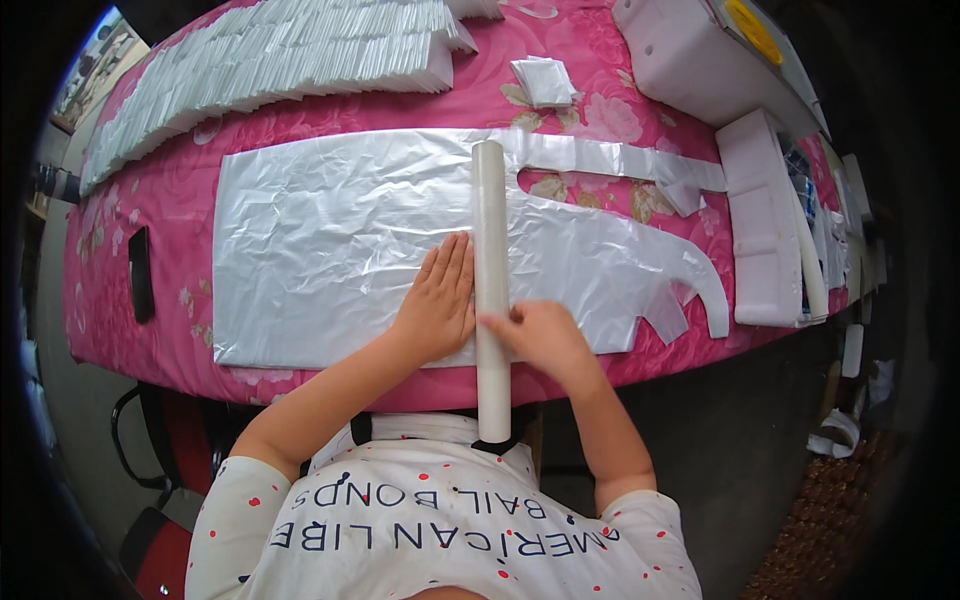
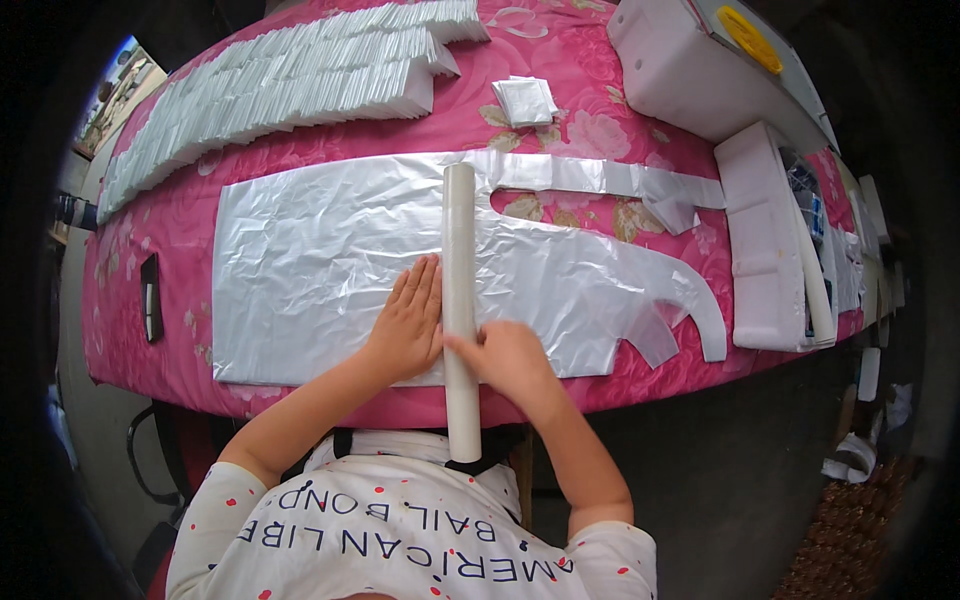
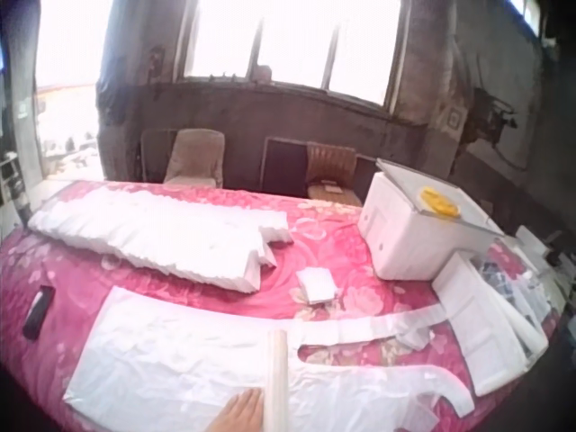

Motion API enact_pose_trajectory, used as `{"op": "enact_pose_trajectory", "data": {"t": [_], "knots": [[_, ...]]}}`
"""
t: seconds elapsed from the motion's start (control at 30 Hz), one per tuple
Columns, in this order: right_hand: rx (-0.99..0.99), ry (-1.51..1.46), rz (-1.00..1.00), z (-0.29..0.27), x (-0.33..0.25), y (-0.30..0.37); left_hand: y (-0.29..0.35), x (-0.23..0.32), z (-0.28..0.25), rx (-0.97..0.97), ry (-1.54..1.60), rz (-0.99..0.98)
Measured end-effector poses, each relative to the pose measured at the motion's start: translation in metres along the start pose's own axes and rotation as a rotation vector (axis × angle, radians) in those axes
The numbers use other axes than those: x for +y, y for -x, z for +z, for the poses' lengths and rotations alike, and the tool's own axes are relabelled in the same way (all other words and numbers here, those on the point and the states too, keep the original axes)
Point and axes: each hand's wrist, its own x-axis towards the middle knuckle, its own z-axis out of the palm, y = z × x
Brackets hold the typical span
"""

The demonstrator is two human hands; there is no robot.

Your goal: The person wraps small white rectangular items in clear plastic film on a pink floral tablecloth. They unroll the film, place an item, fold the film around it, and set the wrapped item aside. The process repeats with multiple items.

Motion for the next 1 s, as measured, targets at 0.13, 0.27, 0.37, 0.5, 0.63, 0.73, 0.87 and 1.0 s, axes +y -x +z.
{"op": "enact_pose_trajectory", "data": {"t": [0.13,0.27,0.37,0.5,0.63,0.73,0.87,1.0], "knots": [[-0.001,-0.417,0.059,-0.035,-0.001,-0.094,-0.002,0.000,0.002,0.026,-0.021,0.038],[0.043,-1.167,0.044,-0.047,-0.018,-0.132,-0.001,-0.001,-0.001,0.006,0.065,0.025],[0.043,-1.669,0.039,-0.043,0.010,-0.172,-0.003,0.002,-0.004,-0.010,0.044,0.029],[0.056,-1.895,-0.273,-0.071,0.038,-0.187,-0.001,0.000,-0.002,-0.015,0.018,0.018],[0.033,-2.061,-0.442,-0.160,0.130,-0.181,-0.003,0.002,-0.003,-0.034,0.013,0.016],[0.266,-1.923,-0.562,-0.215,0.161,-0.144,0.000,-0.001,0.000,-0.004,-0.024,0.014],[0.926,-1.865,-0.338,-0.268,0.184,-0.115,0.000,0.000,0.002,0.009,-0.003,0.027],[0.840,-1.748,-0.502,-0.271,0.151,-0.087,0.000,0.000,0.003,0.013,0.005,0.029]]}}
